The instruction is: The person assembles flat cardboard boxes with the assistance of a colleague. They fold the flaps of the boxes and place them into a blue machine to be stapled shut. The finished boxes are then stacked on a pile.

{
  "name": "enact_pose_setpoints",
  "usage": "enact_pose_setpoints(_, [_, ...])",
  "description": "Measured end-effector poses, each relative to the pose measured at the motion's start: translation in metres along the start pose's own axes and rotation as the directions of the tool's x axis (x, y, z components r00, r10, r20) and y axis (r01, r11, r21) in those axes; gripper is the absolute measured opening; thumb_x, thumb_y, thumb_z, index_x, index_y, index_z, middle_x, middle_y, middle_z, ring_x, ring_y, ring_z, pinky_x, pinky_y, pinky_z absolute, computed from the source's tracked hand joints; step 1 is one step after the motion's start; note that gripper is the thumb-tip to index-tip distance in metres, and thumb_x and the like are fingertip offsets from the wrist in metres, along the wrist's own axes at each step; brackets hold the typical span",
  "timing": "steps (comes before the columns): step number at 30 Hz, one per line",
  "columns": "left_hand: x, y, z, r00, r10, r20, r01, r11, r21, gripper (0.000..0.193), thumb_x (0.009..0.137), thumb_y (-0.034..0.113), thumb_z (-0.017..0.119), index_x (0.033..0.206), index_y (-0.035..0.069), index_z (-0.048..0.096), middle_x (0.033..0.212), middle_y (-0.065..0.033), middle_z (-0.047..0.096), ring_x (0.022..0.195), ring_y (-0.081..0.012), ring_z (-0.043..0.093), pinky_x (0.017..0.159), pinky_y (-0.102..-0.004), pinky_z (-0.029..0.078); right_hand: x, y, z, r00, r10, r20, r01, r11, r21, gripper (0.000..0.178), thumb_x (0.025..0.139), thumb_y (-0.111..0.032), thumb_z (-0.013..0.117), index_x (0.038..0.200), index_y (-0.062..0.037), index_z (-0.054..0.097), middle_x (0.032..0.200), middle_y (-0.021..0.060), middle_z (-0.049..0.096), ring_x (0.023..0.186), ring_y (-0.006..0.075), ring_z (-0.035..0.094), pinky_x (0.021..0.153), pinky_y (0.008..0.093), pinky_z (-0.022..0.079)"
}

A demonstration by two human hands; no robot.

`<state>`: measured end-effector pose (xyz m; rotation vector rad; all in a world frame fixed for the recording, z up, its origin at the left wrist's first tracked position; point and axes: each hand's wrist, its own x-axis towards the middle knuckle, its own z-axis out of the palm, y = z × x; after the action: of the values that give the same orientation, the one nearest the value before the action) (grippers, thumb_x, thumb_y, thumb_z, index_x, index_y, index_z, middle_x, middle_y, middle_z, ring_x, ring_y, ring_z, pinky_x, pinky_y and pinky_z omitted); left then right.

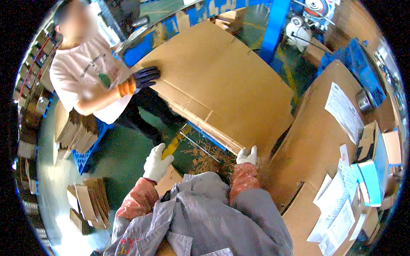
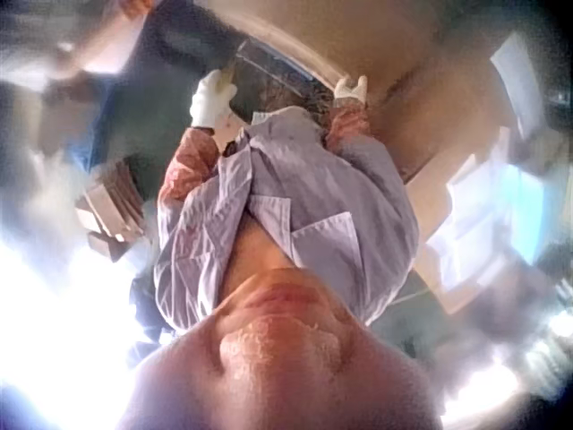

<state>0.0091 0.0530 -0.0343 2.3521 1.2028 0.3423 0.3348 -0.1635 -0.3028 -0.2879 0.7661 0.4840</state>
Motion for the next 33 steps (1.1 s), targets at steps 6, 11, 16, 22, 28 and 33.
enact_pose_setpoints(6, [0.038, 0.123, -0.019, 0.664, 0.712, -0.228, -0.708, 0.697, 0.115, 0.076, 0.056, 0.015, 0.084, 0.126, 0.001, 0.059, 0.127, -0.0242, 0.056, 0.118, -0.0468, 0.055, 0.099, -0.0519, 0.049, -0.076, 0.019, 0.118, 0.975, -0.018, 0.224, 0.045, 0.993, -0.113, 0.021, 0.095, -0.022, 0.068, 0.109, -0.0081, 0.059, 0.094, 0.0078, 0.067, 0.076, 0.0245, 0.061, 0.069, 0.0392, 0.054])
enact_pose_setpoints(11, [0.069, 0.180, 0.013, 0.574, 0.813, -0.097, -0.759, 0.573, 0.309, 0.073, 0.069, 0.026, 0.076, 0.135, 0.003, 0.054, 0.140, -0.0205, 0.047, 0.132, -0.0428, 0.044, 0.114, -0.0522, 0.035, -0.128, 0.015, 0.170, 0.773, -0.282, 0.568, 0.581, 0.676, -0.455, 0.031, 0.098, -0.021, 0.061, 0.124, -0.0046, 0.058, 0.111, 0.0072, 0.067, 0.088, 0.0218, 0.064, 0.074, 0.0377, 0.053])
enact_pose_setpoints(16, [0.100, 0.217, 0.008, 0.606, 0.788, -0.107, -0.732, 0.606, 0.310, 0.049, 0.074, 0.020, 0.069, 0.119, 0.003, 0.055, 0.119, -0.0147, 0.054, 0.116, -0.0347, 0.051, 0.098, -0.0468, 0.043, -0.233, 0.081, 0.229, 0.446, -0.352, 0.823, 0.875, 0.363, -0.320, 0.036, 0.090, -0.008, 0.066, 0.124, 0.0031, 0.061, 0.124, 0.0136, 0.065, 0.107, 0.0251, 0.065, 0.094, 0.0419, 0.054])
enact_pose_setpoints(22, [0.100, 0.174, -0.032, 0.706, 0.606, -0.367, -0.649, 0.761, 0.008, 0.046, 0.079, 0.027, 0.071, 0.118, 0.005, 0.065, 0.115, -0.0171, 0.067, 0.104, -0.0370, 0.066, 0.088, -0.0434, 0.054, -0.274, 0.098, 0.251, 0.345, 0.206, 0.916, 0.914, -0.297, -0.277, 0.040, 0.078, -0.019, 0.086, 0.112, -0.0049, 0.071, 0.103, 0.0139, 0.074, 0.096, 0.0248, 0.073, 0.083, 0.0343, 0.057])
enact_pose_setpoints(28, [0.116, 0.083, -0.026, 0.937, -0.239, -0.256, -0.043, 0.648, -0.760, 0.039, 0.100, 0.032, 0.055, 0.091, -0.001, 0.076, 0.093, -0.0071, 0.077, 0.087, -0.0190, 0.070, 0.083, -0.0337, 0.052, -0.233, 0.095, 0.294, 0.252, 0.298, 0.921, 0.936, 0.166, -0.310, 0.020, 0.083, -0.014, 0.081, 0.101, -0.0073, 0.073, 0.100, 0.0084, 0.075, 0.092, 0.0181, 0.071, 0.082, 0.0321, 0.056])
enact_pose_setpoints(33, [0.099, 0.070, -0.030, 0.977, 0.119, -0.175, -0.208, 0.694, -0.690, 0.045, 0.105, 0.028, 0.047, 0.140, 0.000, 0.056, 0.140, -0.0136, 0.060, 0.127, -0.0236, 0.057, 0.110, -0.0358, 0.041, -0.192, 0.125, 0.329, 0.019, 0.229, 0.973, 0.999, -0.039, -0.010, 0.033, 0.082, -0.009, 0.081, 0.113, -0.0085, 0.068, 0.106, 0.0071, 0.071, 0.097, 0.0187, 0.069, 0.086, 0.0324, 0.054])
